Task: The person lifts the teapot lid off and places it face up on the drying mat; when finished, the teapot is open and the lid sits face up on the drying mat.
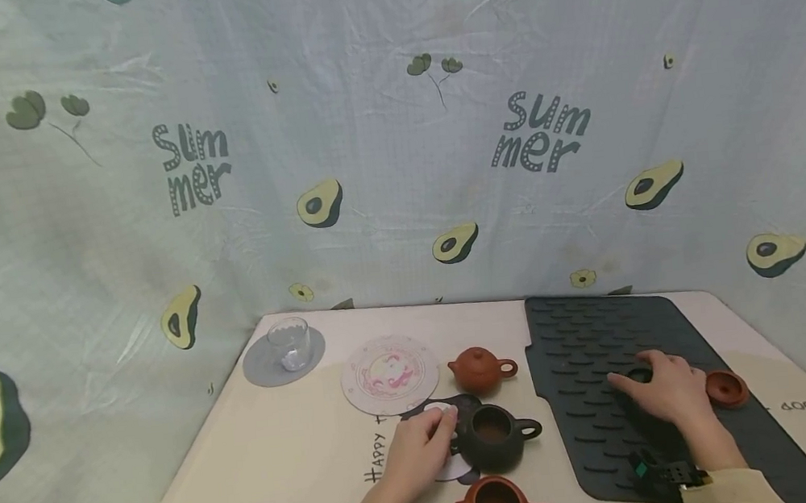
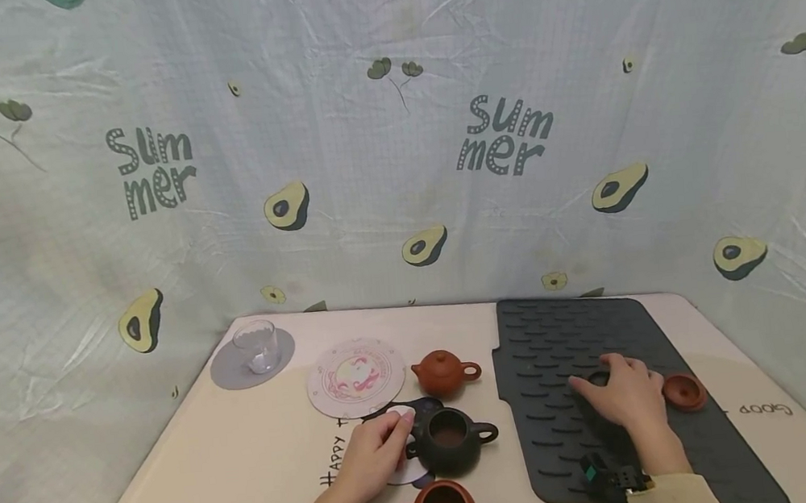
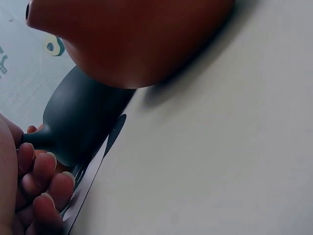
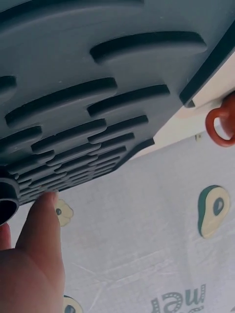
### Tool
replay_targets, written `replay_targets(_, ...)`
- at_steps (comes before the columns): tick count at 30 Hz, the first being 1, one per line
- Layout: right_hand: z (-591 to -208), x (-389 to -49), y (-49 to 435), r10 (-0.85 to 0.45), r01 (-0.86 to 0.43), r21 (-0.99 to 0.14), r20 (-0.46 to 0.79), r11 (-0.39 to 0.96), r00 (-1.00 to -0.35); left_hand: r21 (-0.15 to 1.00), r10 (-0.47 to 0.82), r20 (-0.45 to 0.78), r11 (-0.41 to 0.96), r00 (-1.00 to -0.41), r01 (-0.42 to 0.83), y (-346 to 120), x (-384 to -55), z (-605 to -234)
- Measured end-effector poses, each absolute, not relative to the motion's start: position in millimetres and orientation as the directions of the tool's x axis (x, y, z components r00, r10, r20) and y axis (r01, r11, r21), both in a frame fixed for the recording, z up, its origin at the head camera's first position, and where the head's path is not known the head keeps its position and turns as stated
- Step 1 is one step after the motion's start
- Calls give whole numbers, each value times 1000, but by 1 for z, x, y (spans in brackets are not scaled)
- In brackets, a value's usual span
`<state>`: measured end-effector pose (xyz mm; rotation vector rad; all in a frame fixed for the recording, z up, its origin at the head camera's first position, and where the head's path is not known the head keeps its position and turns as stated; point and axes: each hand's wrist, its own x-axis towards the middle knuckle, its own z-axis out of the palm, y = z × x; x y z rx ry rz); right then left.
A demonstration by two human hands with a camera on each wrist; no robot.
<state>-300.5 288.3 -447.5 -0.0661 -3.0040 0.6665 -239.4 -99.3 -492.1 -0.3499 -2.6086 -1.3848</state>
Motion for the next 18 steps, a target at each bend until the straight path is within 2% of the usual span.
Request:
replay_targets(6,-446,-296,276,191,121,-477,101,871,-976,798,100,254,540,-962,267,-96,-239,-492)
replay_targets(9,-445,-293,265,237,111,-516,184,849,-954,811,69,243,533,-968,242,-96,-239,-490)
replay_targets(13,-440,-291,245,198,10,-515,311,857,-930,861,30,213,468,-977,202,-97,-241,-488)
replay_targets(18,-432,-286,220,95,-108,-492,371,864,-924,922,20,156,356,-988,153,-98,-244,-486)
